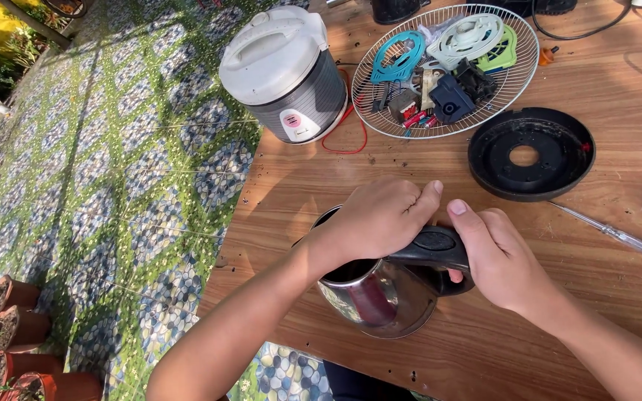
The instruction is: Repairing an electric kettle by reassembling its handle components
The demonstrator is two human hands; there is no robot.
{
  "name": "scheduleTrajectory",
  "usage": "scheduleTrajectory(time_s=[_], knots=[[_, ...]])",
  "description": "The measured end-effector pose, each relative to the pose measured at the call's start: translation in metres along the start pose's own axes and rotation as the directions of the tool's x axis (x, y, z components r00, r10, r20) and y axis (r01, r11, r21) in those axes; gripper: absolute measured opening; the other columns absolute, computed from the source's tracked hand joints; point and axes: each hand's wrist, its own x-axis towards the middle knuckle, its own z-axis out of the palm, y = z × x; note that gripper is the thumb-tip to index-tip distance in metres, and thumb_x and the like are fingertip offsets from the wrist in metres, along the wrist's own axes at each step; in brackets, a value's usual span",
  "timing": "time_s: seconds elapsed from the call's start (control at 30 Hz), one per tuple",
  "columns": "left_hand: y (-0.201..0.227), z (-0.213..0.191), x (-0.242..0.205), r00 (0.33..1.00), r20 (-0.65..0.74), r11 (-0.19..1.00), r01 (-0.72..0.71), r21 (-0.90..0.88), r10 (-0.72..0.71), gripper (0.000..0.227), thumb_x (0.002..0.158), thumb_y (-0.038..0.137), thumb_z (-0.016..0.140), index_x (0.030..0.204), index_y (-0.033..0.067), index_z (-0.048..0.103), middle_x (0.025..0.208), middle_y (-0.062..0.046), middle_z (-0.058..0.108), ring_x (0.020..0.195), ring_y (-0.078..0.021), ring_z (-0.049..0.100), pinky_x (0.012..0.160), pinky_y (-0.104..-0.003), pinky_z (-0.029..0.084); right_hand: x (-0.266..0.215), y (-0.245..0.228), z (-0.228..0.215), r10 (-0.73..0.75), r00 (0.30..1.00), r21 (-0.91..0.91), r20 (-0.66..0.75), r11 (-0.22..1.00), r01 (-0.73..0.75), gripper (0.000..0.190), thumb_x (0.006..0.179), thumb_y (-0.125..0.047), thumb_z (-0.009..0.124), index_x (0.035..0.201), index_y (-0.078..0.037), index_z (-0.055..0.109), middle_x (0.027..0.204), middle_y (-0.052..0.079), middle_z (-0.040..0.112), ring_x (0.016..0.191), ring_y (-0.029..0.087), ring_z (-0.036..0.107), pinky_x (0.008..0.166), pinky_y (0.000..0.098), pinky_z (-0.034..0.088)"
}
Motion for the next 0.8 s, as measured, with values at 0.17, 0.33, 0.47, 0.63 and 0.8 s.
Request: scheduleTrajectory(time_s=[0.17, 0.33, 0.47, 0.63, 0.8], knots=[[0.004, -0.012, 0.004, 0.999, 0.04, 0.998, -0.014, -0.065, 0.017, 0.068, 0.101, 0.038, 0.027, 0.055, 0.0039, 0.063, 0.053, -0.02, 0.061, 0.06, -0.0386, 0.065, 0.067, -0.045, 0.054, 0.002, 0.002, 0.006, -0.251, 0.968, 0.088, -0.003, 0.964, 0.251, 0.086, 0.11, -0.034, 0.027, 0.033, -0.009, 0.056, 0.031, 0.006, 0.05, 0.036, 0.023, 0.049, 0.045, 0.0319, 0.05], [0.028, -0.01, -0.004, 1.0, -0.017, 1.0, 0.016, -0.012, -0.016, 0.071, 0.101, 0.041, 0.024, 0.057, 0.0071, 0.068, 0.052, -0.017, 0.063, 0.063, -0.0358, 0.068, 0.069, -0.043, 0.055, 0.004, -0.001, 0.006, -0.286, 0.958, 0.086, -0.005, 0.954, 0.286, 0.084, 0.109, -0.034, 0.027, 0.034, -0.01, 0.055, 0.03, 0.006, 0.049, 0.035, 0.022, 0.049, 0.044, 0.0309, 0.049], [0.029, -0.004, -0.003, 0.998, -0.048, 0.999, 0.041, 0.031, -0.039, 0.077, 0.101, 0.046, 0.02, 0.064, 0.0058, 0.073, 0.058, -0.022, 0.065, 0.075, -0.0448, 0.072, 0.075, -0.049, 0.055, 0.002, 0.008, 0.003, -0.307, 0.952, 0.124, -0.012, 0.944, 0.306, 0.079, 0.109, -0.03, 0.03, 0.037, -0.009, 0.058, 0.032, 0.006, 0.05, 0.037, 0.021, 0.05, 0.046, 0.0314, 0.049], [0.016, -0.008, -0.003, 0.999, -0.046, 1.0, -0.018, -0.01, 0.017, 0.072, 0.1, 0.04, 0.021, 0.064, 0.008, 0.075, 0.064, -0.025, 0.069, 0.086, -0.05, 0.071, 0.079, -0.054, 0.054, 0.001, 0.007, 0.005, -0.373, 0.927, 0.215, 0.031, 0.909, 0.358, 0.077, 0.111, -0.032, 0.031, 0.042, -0.01, 0.061, 0.037, 0.003, 0.054, 0.04, 0.016, 0.054, 0.047, 0.0293, 0.048], [0.005, -0.006, -0.008, 0.998, -0.047, 0.996, 0.031, -0.08, -0.035, 0.066, 0.099, 0.04, 0.026, 0.058, 0.006, 0.065, 0.065, -0.025, 0.066, 0.086, -0.0501, 0.069, 0.076, -0.053, 0.053, 0.002, 0.021, 0.006, -0.451, 0.883, 0.264, 0.131, 0.874, 0.407, 0.074, 0.11, -0.033, 0.029, 0.044, -0.012, 0.055, 0.036, 0.003, 0.049, 0.037, 0.014, 0.05, 0.04, 0.0258, 0.043]])
